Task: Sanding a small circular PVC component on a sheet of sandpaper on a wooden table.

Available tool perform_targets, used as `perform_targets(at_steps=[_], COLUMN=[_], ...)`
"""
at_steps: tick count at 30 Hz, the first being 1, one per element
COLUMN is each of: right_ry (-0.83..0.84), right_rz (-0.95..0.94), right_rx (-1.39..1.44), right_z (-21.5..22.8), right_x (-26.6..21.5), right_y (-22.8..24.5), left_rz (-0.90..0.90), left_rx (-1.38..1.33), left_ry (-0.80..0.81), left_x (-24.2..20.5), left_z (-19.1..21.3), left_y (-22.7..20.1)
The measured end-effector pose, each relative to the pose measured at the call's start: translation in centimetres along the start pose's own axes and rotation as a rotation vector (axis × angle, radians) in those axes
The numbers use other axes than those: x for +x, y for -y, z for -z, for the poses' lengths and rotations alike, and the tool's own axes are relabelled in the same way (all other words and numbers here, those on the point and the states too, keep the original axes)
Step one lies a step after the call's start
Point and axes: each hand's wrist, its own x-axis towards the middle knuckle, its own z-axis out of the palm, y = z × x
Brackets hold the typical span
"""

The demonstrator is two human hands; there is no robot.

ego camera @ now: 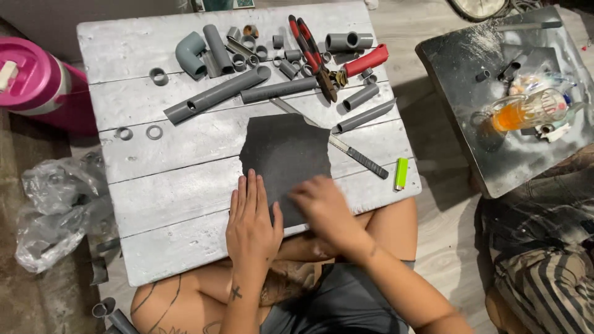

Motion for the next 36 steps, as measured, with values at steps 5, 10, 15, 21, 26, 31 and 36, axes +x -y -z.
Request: perform_targets(at_steps=[5, 10, 15, 21, 26, 31, 36], right_ry=[-0.136, -0.018, -0.151, -0.006, -0.154, -0.028, -0.080], right_rz=[-0.062, -0.047, -0.094, 0.020, -0.117, -0.012, -0.187], right_rx=[-0.313, -0.086, -0.295, -0.184, -0.138, -0.054, -0.254], right_z=[-2.2, -1.5, -2.0, -1.3, -2.6, -0.8, 0.2], right_x=[1.5, 0.4, 1.4, 1.2, 0.0, 1.9, 0.7], right_y=[-4.6, -0.4, -6.8, 0.3, -4.2, -1.1, -4.7], left_rz=[0.066, 0.061, 0.039, -0.041, -0.035, -0.044, -0.027], left_rx=[-0.068, -0.091, -0.061, 0.079, 0.054, 0.079, 0.060], left_ry=[-0.012, -0.029, -0.015, 0.002, 0.022, 0.019, 0.020], left_x=[-0.1, 0.0, -0.1, -0.4, -0.2, -0.3, -0.1], left_z=[0.3, 0.1, 0.7, -0.5, 0.4, -0.4, 0.0], left_y=[-0.6, -0.7, -0.7, 0.2, -0.2, -0.2, -0.2])
